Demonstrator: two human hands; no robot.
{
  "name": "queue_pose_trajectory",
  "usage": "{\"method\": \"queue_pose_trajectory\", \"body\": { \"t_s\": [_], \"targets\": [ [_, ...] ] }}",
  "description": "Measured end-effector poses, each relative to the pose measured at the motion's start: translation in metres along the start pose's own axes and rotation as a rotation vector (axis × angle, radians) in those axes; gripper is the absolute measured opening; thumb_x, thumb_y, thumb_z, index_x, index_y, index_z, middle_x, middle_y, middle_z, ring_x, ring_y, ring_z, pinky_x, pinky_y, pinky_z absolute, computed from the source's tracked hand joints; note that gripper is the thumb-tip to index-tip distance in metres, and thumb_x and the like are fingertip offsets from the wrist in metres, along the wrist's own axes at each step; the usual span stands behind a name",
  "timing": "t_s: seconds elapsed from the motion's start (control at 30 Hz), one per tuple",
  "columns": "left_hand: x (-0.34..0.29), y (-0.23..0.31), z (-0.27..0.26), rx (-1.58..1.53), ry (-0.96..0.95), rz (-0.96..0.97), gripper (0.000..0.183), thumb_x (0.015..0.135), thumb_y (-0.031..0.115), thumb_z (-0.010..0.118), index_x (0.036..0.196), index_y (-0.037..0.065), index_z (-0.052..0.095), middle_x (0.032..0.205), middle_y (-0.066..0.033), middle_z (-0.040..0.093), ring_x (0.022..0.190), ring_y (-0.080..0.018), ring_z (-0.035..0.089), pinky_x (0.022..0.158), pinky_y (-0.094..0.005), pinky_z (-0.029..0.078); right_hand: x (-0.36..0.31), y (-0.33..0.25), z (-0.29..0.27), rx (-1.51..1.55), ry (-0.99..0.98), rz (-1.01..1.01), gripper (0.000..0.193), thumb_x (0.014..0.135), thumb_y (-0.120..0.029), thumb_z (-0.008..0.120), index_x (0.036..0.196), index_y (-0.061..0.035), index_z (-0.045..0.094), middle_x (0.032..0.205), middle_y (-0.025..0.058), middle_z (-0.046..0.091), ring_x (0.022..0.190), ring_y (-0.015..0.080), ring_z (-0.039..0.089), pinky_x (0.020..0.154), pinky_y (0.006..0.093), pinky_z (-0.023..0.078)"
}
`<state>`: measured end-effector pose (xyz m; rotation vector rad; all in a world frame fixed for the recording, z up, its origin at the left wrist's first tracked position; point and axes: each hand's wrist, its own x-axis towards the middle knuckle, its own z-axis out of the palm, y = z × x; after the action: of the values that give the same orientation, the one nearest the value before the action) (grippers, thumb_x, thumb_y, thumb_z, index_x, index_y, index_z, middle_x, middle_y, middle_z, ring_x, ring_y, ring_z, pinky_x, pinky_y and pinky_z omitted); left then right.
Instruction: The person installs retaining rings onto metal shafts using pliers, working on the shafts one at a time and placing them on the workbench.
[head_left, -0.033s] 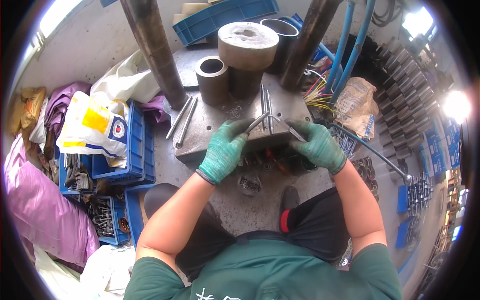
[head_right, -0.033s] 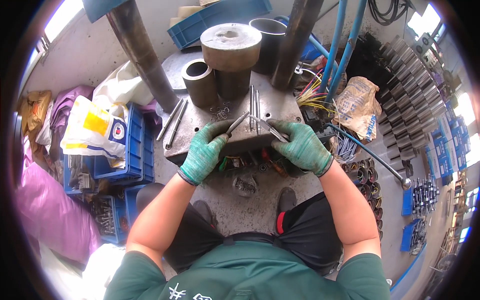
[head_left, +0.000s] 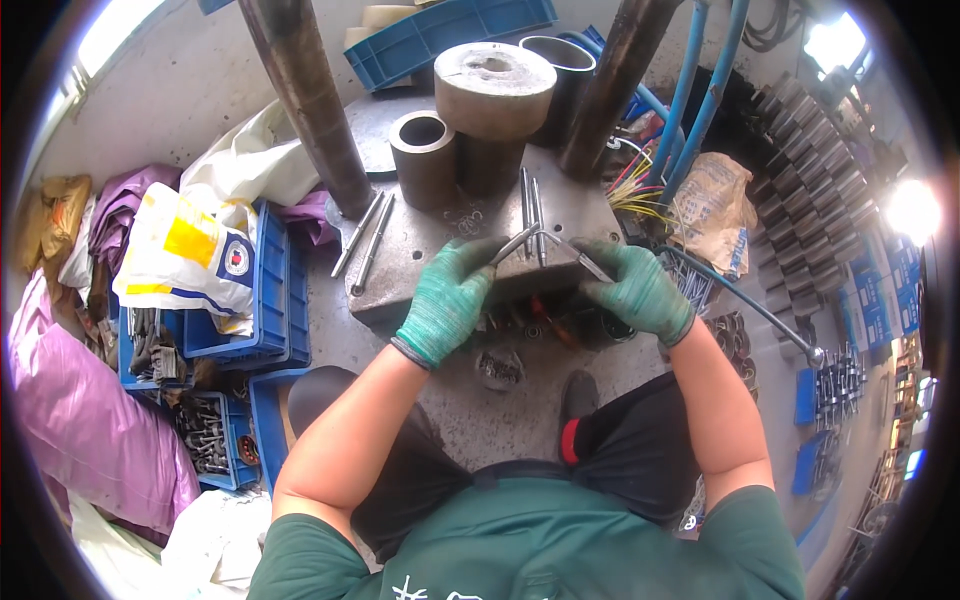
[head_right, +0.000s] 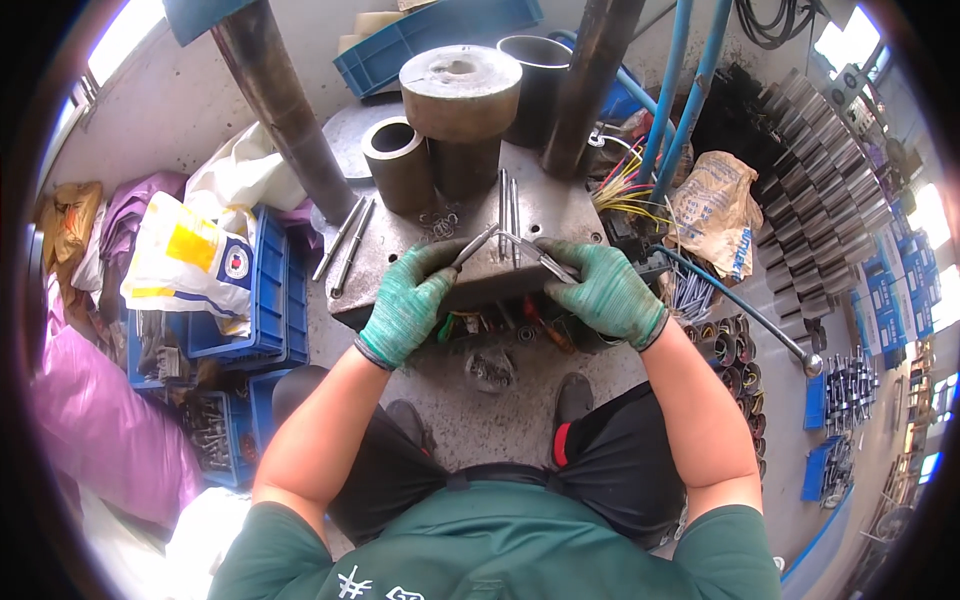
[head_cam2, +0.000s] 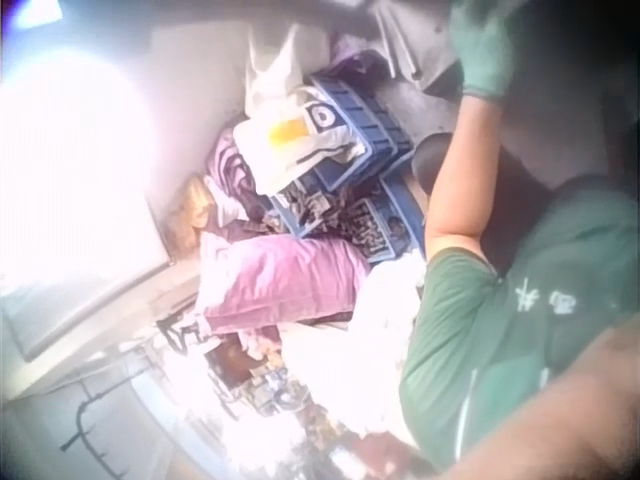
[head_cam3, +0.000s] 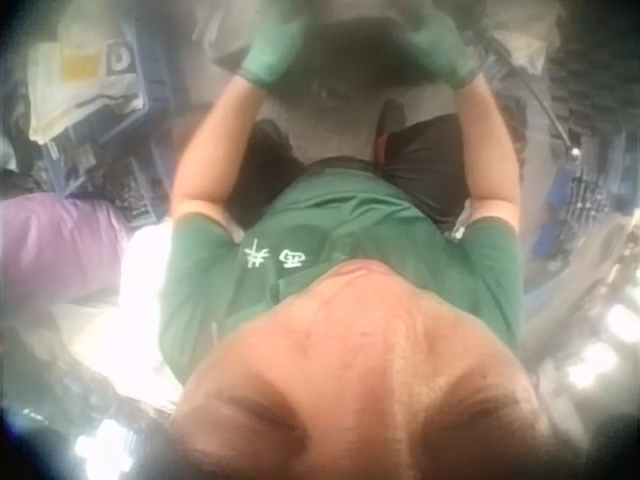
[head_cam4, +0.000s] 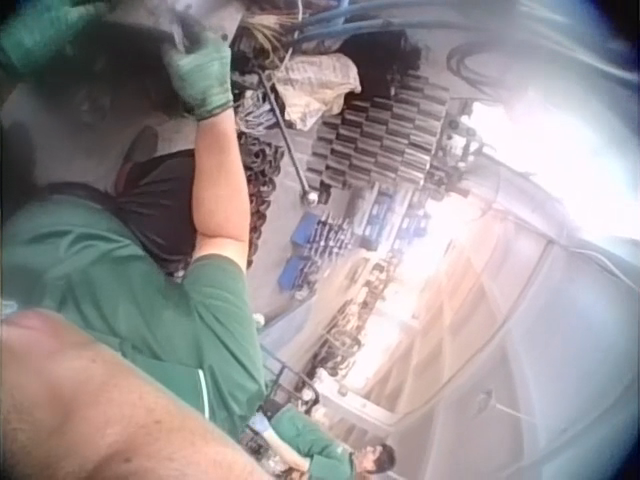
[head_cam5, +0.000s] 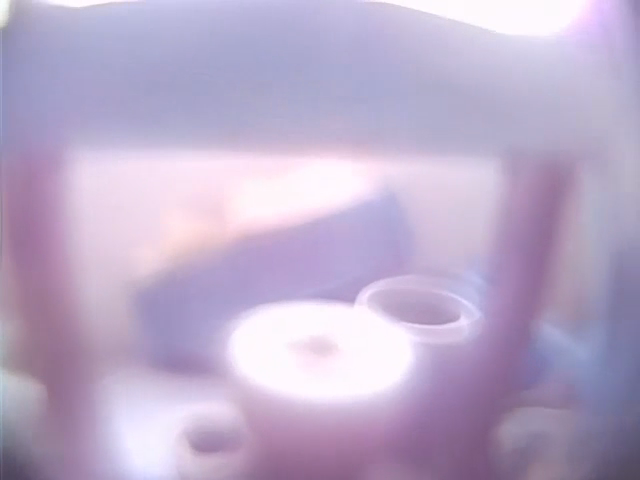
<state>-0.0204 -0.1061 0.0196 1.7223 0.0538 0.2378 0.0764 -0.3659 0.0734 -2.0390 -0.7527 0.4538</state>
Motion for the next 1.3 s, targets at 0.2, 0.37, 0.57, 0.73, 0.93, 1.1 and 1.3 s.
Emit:
{"method": "queue_pose_trajectory", "body": {
  "t_s": [0.2,0.37,0.57,0.73,0.93,1.1,1.3],
  "targets": [
    [0.001,0.011,-0.007,-0.005,-0.122,-0.122,0.04,0.096,0.002,0.064,0.135,-0.003,0.067,0.12,-0.0122,0.071,0.11,-0.02,0.067,0.1,-0.0322,0.053,-0.005,-0.008,-0.02,-0.117,-0.132,0.049,0.057,0.085,-0.006,0.072,0.141,0.0022,0.064,0.122,0.0182,0.075,0.109,0.0182,0.071,0.099,0.0332,0.054],
    [0.003,0.01,-0.008,-0.121,-0.285,-0.213,0.037,0.103,0.012,0.059,0.137,-0.003,0.067,0.118,-0.0113,0.074,0.105,-0.0152,0.066,0.096,-0.0305,0.054,-0.006,-0.015,-0.017,-0.181,-0.256,-0.029,0.055,0.085,-0.009,0.069,0.139,-0.0002,0.066,0.113,0.0216,0.077,0.097,0.0172,0.073,0.092,0.0341,0.057],
    [0.0,0.014,-0.003,-0.291,-0.348,-0.312,0.039,0.105,0.016,0.056,0.138,-0.002,0.066,0.103,-0.0068,0.074,0.085,-0.0101,0.067,0.072,-0.0247,0.054,-0.006,-0.012,-0.001,-0.166,-0.304,0.014,0.054,0.086,-0.011,0.068,0.139,-0.003,0.068,0.082,0.009,0.073,0.068,0.01,0.066,0.066,0.0289,0.057],
    [0.005,0.003,-0.011,-0.391,-0.425,-0.386,0.042,0.106,0.02,0.054,0.141,0.0,0.064,0.092,-0.0055,0.072,0.078,-0.0102,0.066,0.067,-0.0233,0.053,-0.006,-0.02,-0.005,-0.11,-0.352,0.153,0.055,0.085,-0.009,0.069,0.14,-0.005,0.068,0.082,0.0072,0.073,0.069,0.0095,0.066,0.064,0.0294,0.057],
    [0.004,0.002,-0.008,-0.422,-0.439,-0.395,0.043,0.106,0.022,0.055,0.141,-0.002,0.062,0.089,-0.0062,0.07,0.074,-0.0093,0.066,0.062,-0.0209,0.051,-0.008,-0.012,-0.009,-0.127,-0.302,0.059,0.054,0.085,-0.009,0.069,0.139,-0.0061,0.069,0.088,0.0086,0.076,0.071,0.0098,0.068,0.066,0.0306,0.058],
    [0.005,0.0,-0.003,-0.62,-0.385,-0.485,0.044,0.106,0.023,0.06,0.14,-0.005,0.061,0.095,-0.0093,0.073,0.069,-0.0105,0.068,0.054,-0.0214,0.053,-0.006,0.002,-0.003,-0.218,-0.247,-0.119,0.06,0.086,-0.013,0.071,0.146,-0.0075,0.063,0.094,0.0086,0.075,0.074,0.0111,0.069,0.069,0.0309,0.059],
    [0.005,-0.01,-0.018,-0.708,-0.364,-0.535,0.045,0.105,0.019,0.059,0.142,-0.006,0.057,0.103,-0.0131,0.074,0.066,-0.012,0.069,0.053,-0.0227,0.055,-0.002,0.005,-0.003,0.295,-0.543,0.278,0.064,0.093,-0.021,0.075,0.151,-0.0025,0.055,0.098,0.003,0.071,0.067,0.0076,0.062,0.055,0.0237,0.049]
  ]
}}
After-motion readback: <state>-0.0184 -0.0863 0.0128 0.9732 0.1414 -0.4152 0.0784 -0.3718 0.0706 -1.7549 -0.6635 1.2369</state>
